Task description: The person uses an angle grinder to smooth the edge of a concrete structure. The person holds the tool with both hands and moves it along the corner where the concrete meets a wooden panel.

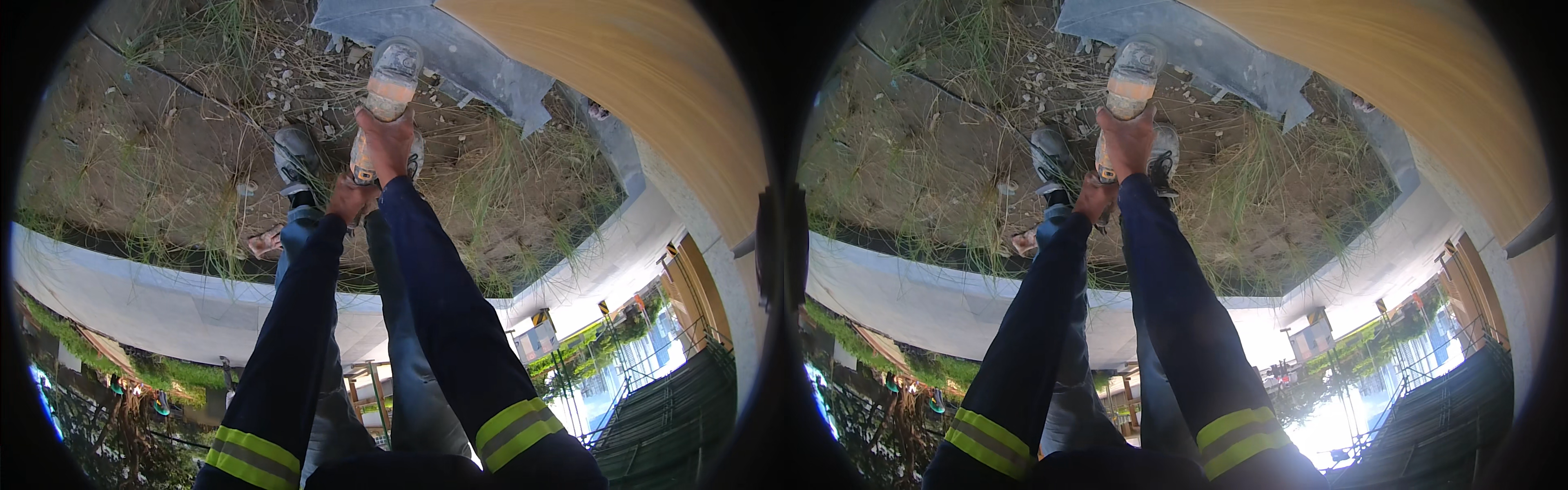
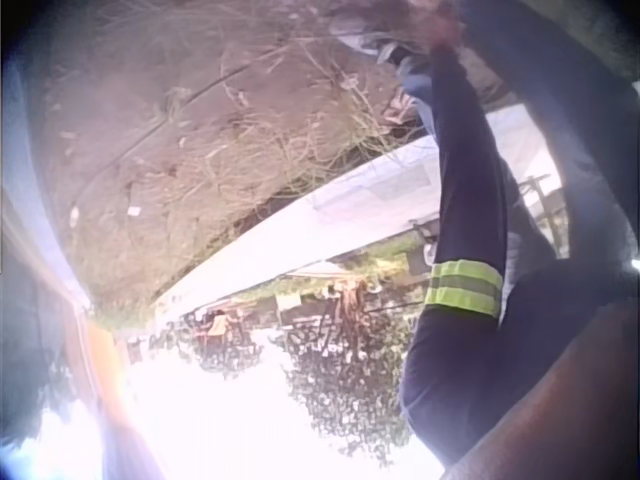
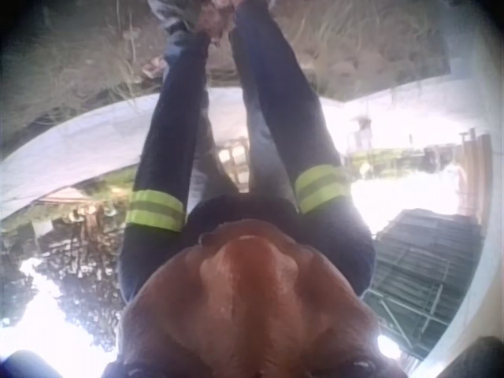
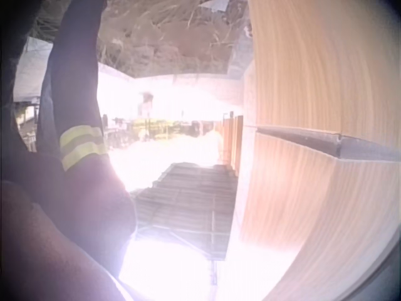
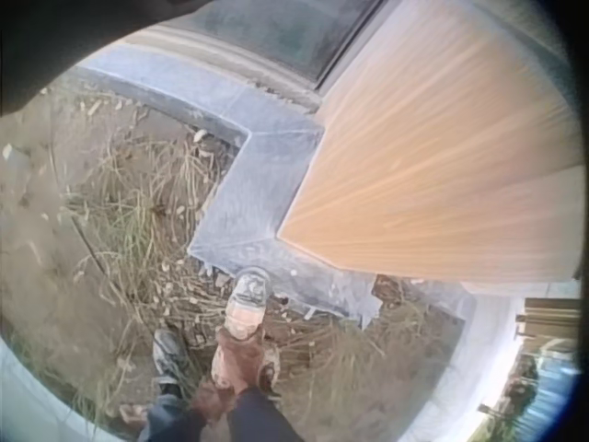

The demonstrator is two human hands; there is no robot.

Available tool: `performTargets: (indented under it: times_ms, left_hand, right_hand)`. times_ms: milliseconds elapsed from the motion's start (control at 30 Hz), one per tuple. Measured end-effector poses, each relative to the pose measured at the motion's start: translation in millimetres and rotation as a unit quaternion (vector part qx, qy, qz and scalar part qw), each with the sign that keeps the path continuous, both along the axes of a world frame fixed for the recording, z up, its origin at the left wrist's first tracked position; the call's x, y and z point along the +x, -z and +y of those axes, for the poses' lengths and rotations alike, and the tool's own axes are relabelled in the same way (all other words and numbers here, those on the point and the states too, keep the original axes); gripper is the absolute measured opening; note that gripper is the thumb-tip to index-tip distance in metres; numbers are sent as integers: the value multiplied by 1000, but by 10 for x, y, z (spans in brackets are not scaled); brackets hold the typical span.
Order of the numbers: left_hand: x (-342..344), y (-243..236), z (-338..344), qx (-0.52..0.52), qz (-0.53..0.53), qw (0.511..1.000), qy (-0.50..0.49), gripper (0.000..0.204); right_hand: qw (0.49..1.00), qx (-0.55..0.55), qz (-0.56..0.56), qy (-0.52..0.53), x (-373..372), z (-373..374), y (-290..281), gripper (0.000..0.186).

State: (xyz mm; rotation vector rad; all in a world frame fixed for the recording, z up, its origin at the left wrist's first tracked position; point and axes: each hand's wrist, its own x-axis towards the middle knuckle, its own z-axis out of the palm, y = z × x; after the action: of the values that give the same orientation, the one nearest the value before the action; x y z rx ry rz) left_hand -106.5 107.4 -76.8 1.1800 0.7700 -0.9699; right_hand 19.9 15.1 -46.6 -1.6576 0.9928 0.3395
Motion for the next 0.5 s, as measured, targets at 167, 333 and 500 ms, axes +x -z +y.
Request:
performTargets:
  times_ms: [167,333,500]
  left_hand:
    - [-10,-61,47,-13,-10,1000,-4,22]
    - [-18,-81,32,-59,-2,998,28,19]
    - [43,-30,54,-27,11,999,19,20]
  right_hand:
    - [1000,4,-22,17,-11,24,-17,60]
    - [998,-38,25,50,-62,-89,-63,54]
    - [1000,6,-19,21,-43,-9,70,58]
